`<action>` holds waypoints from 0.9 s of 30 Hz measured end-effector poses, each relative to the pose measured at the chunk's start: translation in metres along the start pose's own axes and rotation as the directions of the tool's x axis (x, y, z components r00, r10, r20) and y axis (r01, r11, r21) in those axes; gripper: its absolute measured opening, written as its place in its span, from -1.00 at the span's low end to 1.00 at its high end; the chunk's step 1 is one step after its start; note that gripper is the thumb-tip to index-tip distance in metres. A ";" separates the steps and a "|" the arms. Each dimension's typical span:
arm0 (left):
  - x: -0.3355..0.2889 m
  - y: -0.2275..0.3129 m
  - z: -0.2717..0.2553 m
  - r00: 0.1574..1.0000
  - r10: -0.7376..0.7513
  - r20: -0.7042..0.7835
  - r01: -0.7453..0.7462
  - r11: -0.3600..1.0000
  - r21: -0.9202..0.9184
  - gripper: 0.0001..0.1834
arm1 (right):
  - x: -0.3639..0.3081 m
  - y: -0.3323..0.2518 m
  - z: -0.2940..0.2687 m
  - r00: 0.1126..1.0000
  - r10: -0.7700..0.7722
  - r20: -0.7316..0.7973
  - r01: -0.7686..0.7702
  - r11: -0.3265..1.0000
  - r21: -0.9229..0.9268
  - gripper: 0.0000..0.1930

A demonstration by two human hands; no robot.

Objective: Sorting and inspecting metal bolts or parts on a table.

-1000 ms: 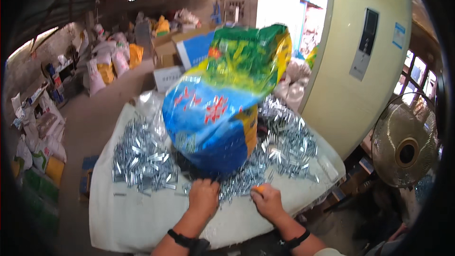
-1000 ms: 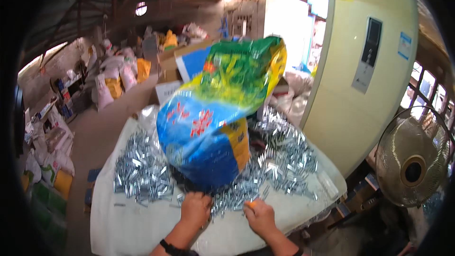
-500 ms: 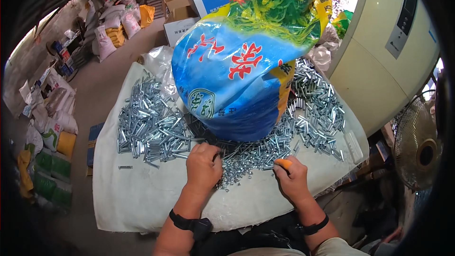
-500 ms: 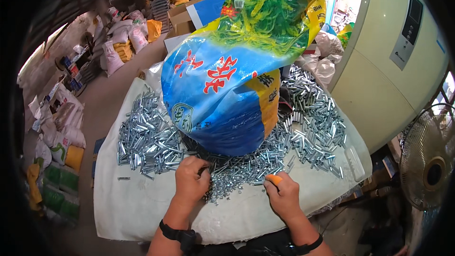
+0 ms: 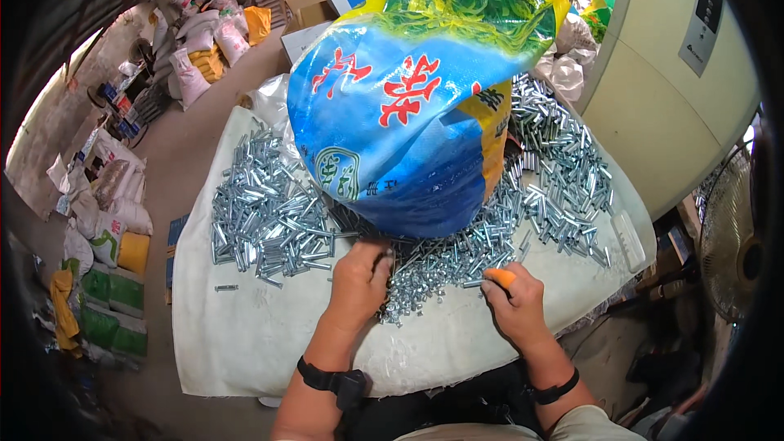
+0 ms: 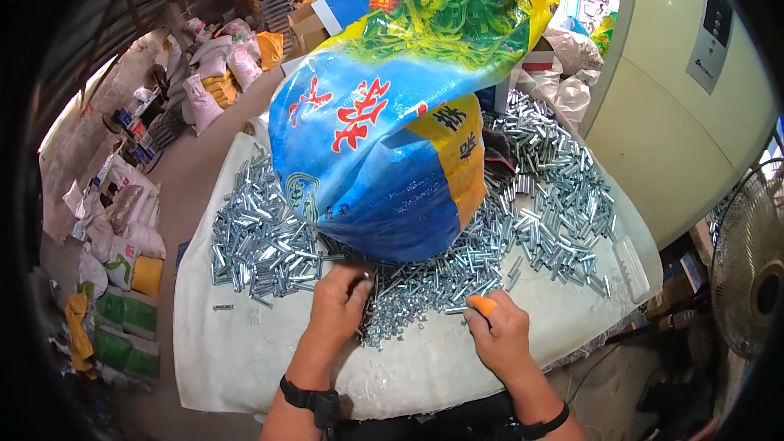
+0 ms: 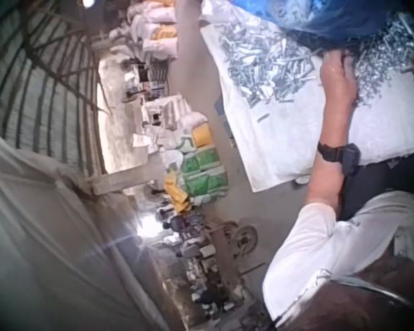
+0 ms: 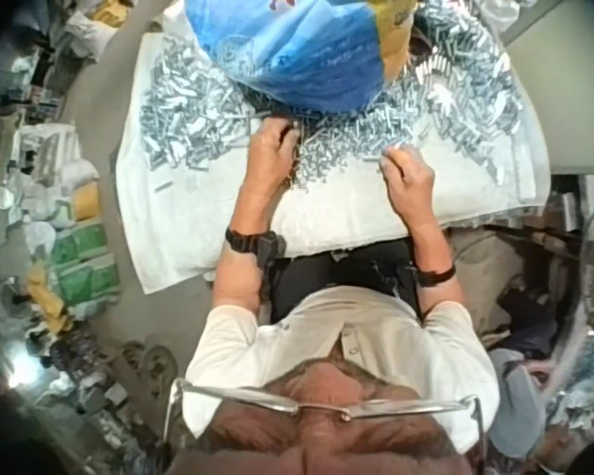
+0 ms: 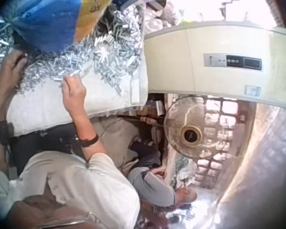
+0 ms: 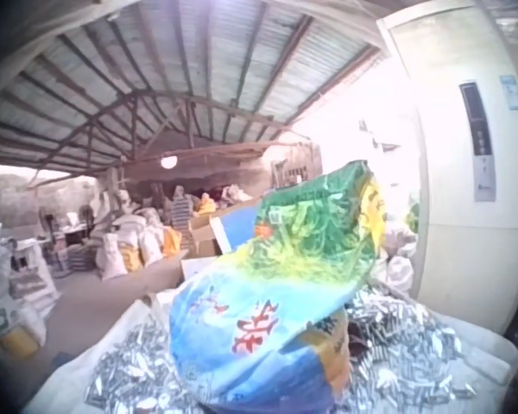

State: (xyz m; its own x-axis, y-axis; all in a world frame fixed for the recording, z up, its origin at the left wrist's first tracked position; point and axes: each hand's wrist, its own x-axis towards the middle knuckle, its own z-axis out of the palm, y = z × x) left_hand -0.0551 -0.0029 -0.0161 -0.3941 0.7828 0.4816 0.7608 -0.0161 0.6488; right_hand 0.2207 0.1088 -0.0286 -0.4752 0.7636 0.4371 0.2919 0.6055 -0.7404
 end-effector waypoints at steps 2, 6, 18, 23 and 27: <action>0.003 0.005 -0.007 0.944 -0.324 0.065 0.330 0.930 -0.163 -0.85 | -0.003 0.001 -0.002 1.000 0.021 0.009 -0.021 1.000 0.006 -0.85; 0.004 -0.013 -0.030 0.989 -0.147 -0.014 0.146 0.989 -0.029 -0.96 | -0.001 -0.004 -0.004 1.000 0.026 0.011 -0.027 0.999 0.028 -0.84; 0.001 -0.003 -0.062 0.948 -0.234 0.217 0.198 0.964 0.176 -0.83 | -0.001 -0.006 0.000 0.997 0.077 0.016 -0.077 0.997 0.029 -0.85; 0.001 -0.016 -0.070 0.960 -0.262 0.101 0.232 0.943 0.240 -0.83 | 0.001 -0.009 -0.002 0.997 0.070 0.017 -0.071 0.997 0.015 -0.85; -0.001 -0.022 -0.067 0.959 -0.247 0.136 0.203 0.940 0.276 -0.87 | -0.002 -0.005 -0.001 0.998 0.069 0.011 -0.069 0.998 0.011 -0.85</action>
State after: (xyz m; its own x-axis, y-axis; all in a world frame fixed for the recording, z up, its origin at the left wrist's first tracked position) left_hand -0.1062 -0.0457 0.0086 -0.4960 0.8395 0.2218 0.7770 0.3151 0.5449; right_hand 0.2206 0.1051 -0.0255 -0.4632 0.8010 0.3793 0.3153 0.5490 -0.7741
